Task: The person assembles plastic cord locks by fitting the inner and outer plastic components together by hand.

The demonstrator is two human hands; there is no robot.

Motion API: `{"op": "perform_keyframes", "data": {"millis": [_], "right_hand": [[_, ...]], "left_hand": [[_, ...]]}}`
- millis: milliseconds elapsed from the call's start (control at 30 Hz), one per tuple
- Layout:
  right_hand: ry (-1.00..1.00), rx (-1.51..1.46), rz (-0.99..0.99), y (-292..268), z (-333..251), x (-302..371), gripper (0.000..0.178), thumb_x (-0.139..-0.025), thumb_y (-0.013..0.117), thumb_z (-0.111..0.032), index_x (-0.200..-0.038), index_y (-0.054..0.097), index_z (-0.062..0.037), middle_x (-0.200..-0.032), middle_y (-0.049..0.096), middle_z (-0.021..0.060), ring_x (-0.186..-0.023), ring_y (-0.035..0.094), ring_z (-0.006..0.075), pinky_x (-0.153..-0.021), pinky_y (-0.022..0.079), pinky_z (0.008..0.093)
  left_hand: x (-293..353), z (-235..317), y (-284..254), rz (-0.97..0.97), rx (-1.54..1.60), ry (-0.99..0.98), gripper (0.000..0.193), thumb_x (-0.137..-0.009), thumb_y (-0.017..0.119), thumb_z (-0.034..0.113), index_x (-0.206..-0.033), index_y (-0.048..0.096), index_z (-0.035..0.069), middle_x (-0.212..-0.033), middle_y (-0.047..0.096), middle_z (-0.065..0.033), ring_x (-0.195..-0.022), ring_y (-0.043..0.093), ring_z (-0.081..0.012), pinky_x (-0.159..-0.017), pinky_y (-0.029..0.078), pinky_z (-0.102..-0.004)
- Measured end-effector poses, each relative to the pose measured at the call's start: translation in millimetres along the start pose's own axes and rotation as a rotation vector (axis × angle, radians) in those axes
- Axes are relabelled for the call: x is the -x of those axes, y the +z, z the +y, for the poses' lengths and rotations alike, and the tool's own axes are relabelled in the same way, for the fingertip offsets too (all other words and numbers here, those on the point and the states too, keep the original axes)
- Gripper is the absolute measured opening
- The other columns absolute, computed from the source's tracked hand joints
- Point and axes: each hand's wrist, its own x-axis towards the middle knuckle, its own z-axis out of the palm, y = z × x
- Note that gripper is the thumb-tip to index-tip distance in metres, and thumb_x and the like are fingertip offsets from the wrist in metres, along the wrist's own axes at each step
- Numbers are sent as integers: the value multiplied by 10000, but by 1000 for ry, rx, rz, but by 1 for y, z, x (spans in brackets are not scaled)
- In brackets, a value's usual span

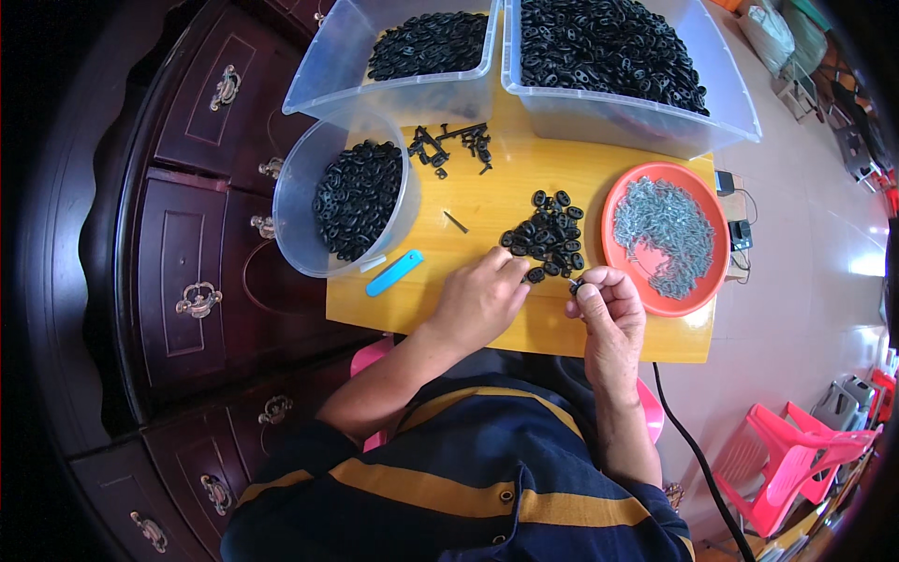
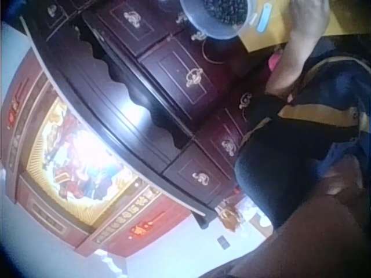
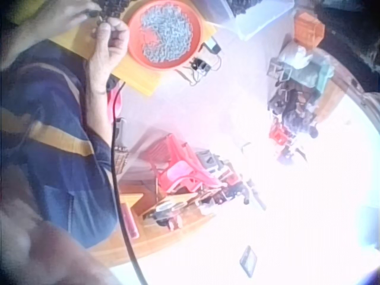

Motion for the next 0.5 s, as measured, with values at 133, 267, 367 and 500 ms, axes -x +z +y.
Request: {"op": "perform_keyframes", "data": {"millis": [133, 267, 367, 500], "right_hand": [[9, 2, 8, 0, 0, 0, 114, -980, 631, -29, -1093, 622, -26, -933, 608, 4, -796, 587, 81, -760, 515, 237], [0, 4, -7, 0, 1, 1, 115, -981, 633, -34, -1096, 621, -28, -925, 612, 6, -791, 592, 85, -755, 513, 238], [-2, 2, -14, 1, 1, 1, 116, -982, 634, -36, -1096, 620, -29, -920, 614, 8, -788, 596, 89, -752, 512, 237], [-1, 2, -17, 0, 2, 1, 118, -981, 635, -36, -1097, 618, -29, -919, 616, 10, -790, 598, 91, -751, 511, 238]], "left_hand": [[2, 0, -7, -63, 41, -17, 253, -828, 744, 111, -1055, 659, 37, -966, 645, -144, -842, 670, -359, -713, 555, -439], [5, -3, -5, -72, 51, -8, 242, -834, 738, 97, -1049, 647, 36, -961, 639, -145, -852, 665, -366, -718, 550, -441], [6, -2, -5, -75, 48, -19, 230, -844, 729, 88, -1045, 628, 39, -944, 629, -142, -853, 658, -367, -717, 543, -446], [11, -1, -4, -91, 42, -29, 222, -852, 723, 93, -1034, 606, 45, -923, 618, -138, -853, 648, -373, -714, 536, -458]]}}
